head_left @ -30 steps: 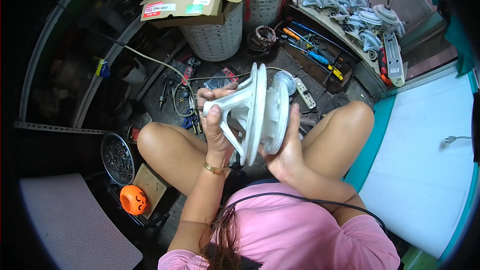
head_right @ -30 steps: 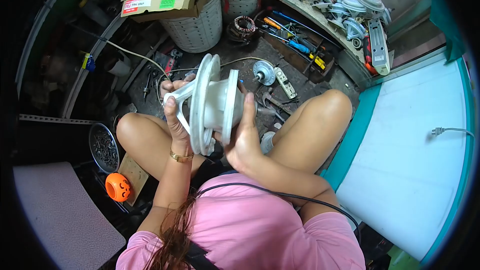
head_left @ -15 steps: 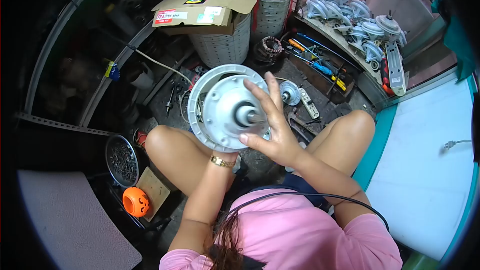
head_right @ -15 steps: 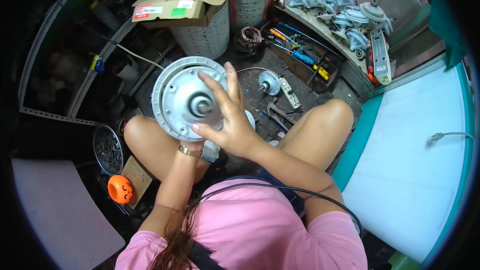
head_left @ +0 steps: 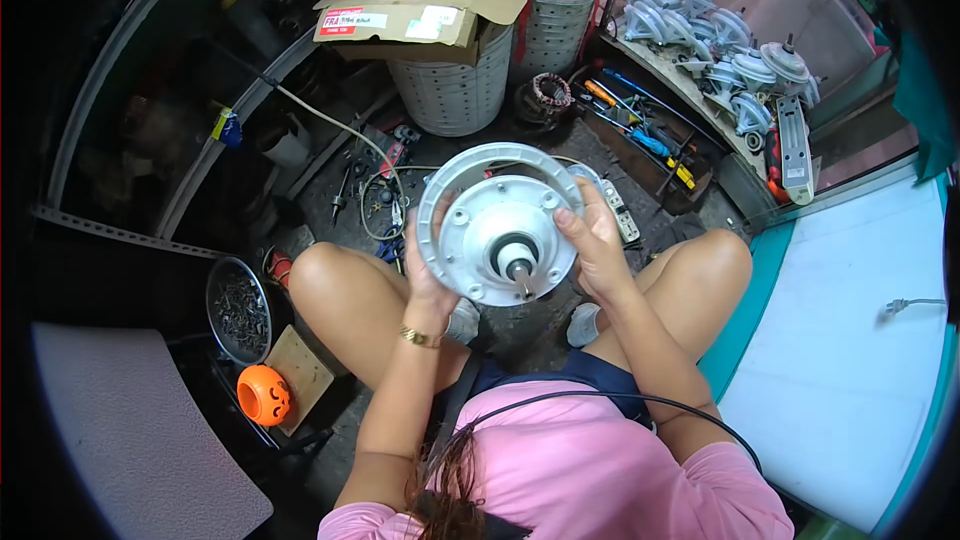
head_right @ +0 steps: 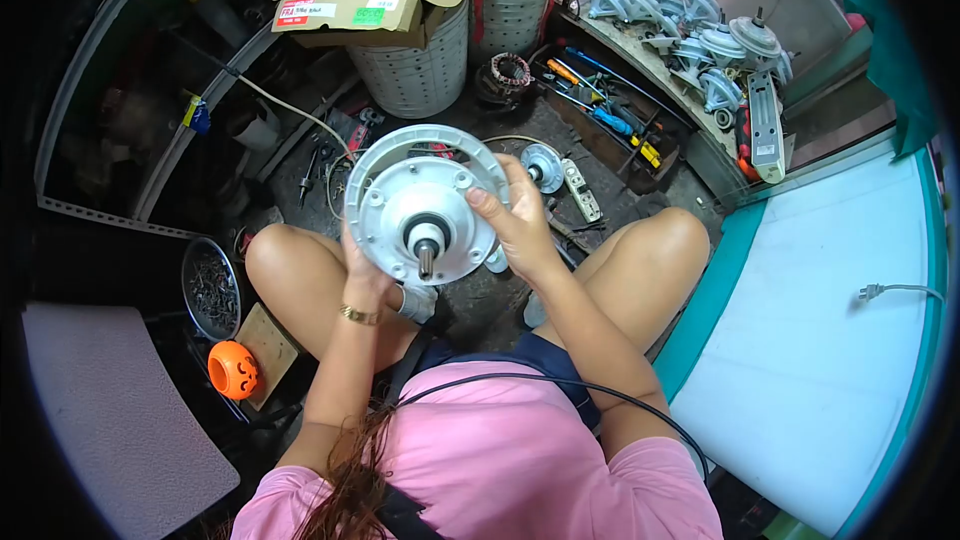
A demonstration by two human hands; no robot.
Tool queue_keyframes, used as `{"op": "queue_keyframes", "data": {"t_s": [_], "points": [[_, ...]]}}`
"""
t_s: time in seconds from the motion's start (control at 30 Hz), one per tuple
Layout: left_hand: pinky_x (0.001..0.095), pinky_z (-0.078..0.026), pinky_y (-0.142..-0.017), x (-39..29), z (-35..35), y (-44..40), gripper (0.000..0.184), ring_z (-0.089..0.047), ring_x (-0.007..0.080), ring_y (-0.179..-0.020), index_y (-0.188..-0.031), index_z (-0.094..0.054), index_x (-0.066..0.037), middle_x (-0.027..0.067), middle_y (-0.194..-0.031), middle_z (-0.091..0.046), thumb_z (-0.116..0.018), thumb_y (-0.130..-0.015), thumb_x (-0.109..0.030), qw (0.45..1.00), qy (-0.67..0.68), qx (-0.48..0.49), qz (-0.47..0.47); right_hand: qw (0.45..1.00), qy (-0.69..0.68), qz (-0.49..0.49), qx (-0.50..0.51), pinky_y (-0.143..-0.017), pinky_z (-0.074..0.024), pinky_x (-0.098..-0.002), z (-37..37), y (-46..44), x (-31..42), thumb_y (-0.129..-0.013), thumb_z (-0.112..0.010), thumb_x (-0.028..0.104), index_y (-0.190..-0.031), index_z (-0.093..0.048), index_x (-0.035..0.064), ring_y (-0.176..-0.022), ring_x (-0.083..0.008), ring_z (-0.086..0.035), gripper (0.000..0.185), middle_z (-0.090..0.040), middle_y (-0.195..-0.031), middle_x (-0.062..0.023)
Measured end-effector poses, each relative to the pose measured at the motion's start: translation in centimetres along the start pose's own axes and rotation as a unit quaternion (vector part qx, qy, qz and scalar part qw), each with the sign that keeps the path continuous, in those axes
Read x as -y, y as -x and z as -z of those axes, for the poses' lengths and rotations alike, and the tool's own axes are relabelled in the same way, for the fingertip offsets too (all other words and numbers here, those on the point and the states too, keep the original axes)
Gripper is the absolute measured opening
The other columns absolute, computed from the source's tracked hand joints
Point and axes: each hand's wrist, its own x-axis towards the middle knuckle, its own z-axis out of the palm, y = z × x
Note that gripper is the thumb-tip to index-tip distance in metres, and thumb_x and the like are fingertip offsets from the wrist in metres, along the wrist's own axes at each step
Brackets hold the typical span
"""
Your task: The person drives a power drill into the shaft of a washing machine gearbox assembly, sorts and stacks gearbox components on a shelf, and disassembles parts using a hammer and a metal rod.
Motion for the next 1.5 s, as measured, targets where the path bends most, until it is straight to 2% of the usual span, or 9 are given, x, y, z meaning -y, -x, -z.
{"op": "queue_keyframes", "data": {"t_s": [0.07,0.1,0.23,0.37,0.53,0.93,1.2,1.33,1.5], "points": [[0.0417,-0.029,-0.112,-1.3,0.5,0.4,0.087,-0.039,0.0275,-0.131,-0.143,-0.029,-0.001,0.0136,-0.144,-0.039,-0.04,-0.088,-0.068,0.985,0.085,0.148,0.0,0.991,0.11,0.077,-0.01,-0.093,-0.042,-0.0297,0.7,-0.4,1.1,-0.081,-0.074,0.028,-0.12,-0.047,0.0008,-0.104,-0.0157,-0.054,0.055,-0.058,-0.11,-0.009],[0.0395,-0.031,-0.11,-2.1,-0.6,1.1,0.091,-0.042,0.026,-0.128,-0.143,-0.026,0.0,0.0142,-0.141,-0.041,-0.061,-0.082,-0.058,0.984,0.068,0.166,-0.011,0.989,0.122,0.082,-0.017,-0.092,-0.0425,-0.0296,0.7,-0.3,1.2,-0.08,-0.074,0.029,-0.12,-0.047,0.0007,-0.103,-0.0159,-0.055,0.055,-0.058,-0.11,-0.0087],[0.0342,-0.036,-0.104,-2.0,-1.7,1.4,0.084,-0.049,0.0202,-0.119,-0.136,-0.032,0.001,0.0123,-0.124,-0.052,-0.08,-0.071,-0.018,0.971,-0.192,0.107,-0.097,0.975,0.188,0.111,-0.04,-0.089,-0.044,-0.0297,0.6,-0.1,1.1,-0.079,-0.076,0.031,-0.118,-0.049,0.0002,-0.1,-0.0161,-0.056,0.056,-0.057,-0.109,-0.008],[0.0303,-0.042,-0.096,-1.5,-2.2,1.6,0.079,-0.055,0.017,-0.107,-0.131,-0.037,0.001,0.0084,-0.114,-0.057,-0.08,-0.072,-0.03,0.972,-0.205,0.059,-0.1,0.96,0.247,0.119,-0.058,-0.09,-0.0424,-0.0307,1.0,-0.4,1.0,-0.082,-0.073,0.032,-0.117,-0.051,-0.0009,-0.1,-0.0156,-0.054,0.053,-0.058,-0.107,-0.0086],[0.0303,-0.044,-0.093,-0.5,-2.0,1.3,0.065,-0.055,0.0169,-0.105,-0.123,-0.035,-0.001,0.0113,-0.112,-0.055,-0.077,-0.076,-0.013,0.962,-0.254,0.058,-0.08,0.977,0.2,0.026,-0.064,-0.091,-0.0398,-0.029,2.9,-1.9,-0.8,-0.093,-0.057,0.039,-0.115,-0.051,0.0007,-0.098,-0.0142,-0.051,0.045,-0.057,-0.104,-0.0084],[0.0334,-0.044,-0.093,3.4,-3.9,4.0,0.077,-0.051,0.0188,-0.109,-0.124,-0.034,-0.004,0.0091,-0.116,-0.047,-0.084,-0.067,-0.014,0.889,-0.364,0.068,-0.27,0.952,0.112,0.206,-0.195,-0.056,-0.0405,-0.0233,4.1,-1.8,-1.6,-0.097,-0.037,0.037,-0.093,-0.059,0.0,-0.062,-0.0083,-0.05,0.044,-0.057,-0.074,-0.0034],[0.0324,-0.046,-0.09,4.5,-3.3,4.1,0.073,-0.055,0.0212,-0.106,-0.119,-0.035,-0.006,0.011,-0.114,-0.049,-0.085,-0.065,-0.013,0.841,-0.38,0.102,-0.372,0.954,0.123,0.247,-0.118,-0.072,-0.0434,-0.0264,4.9,-2.1,-0.9,-0.093,-0.035,0.051,-0.101,-0.054,-0.0003,-0.081,-0.0147,-0.054,0.055,-0.056,-0.092,-0.0094],[0.0408,-0.04,-0.1,3.8,-4.1,4.1,0.074,-0.052,0.0333,-0.119,-0.119,-0.036,-0.006,0.0152,-0.112,-0.054,-0.086,-0.064,-0.015,0.886,-0.322,0.066,-0.328,0.909,0.218,0.346,-0.084,-0.083,-0.0398,-0.0304,3.3,-2.1,0.8,-0.092,-0.034,0.054,-0.101,-0.051,-0.001,-0.088,-0.0194,-0.052,0.058,-0.052,-0.097,-0.0114],[0.036,-0.041,-0.097,3.1,-3.3,3.0,0.077,-0.054,0.0229,-0.109,-0.124,-0.042,-0.003,0.014,-0.117,-0.054,-0.086,-0.062,-0.016,0.832,-0.417,0.149,-0.334,0.902,0.262,0.321,-0.126,-0.083,-0.0406,-0.0312,4.4,-1.2,0.2,-0.093,-0.034,0.047,-0.097,-0.056,-0.005,-0.087,-0.0194,-0.052,0.056,-0.055,-0.092,-0.0126]]}}
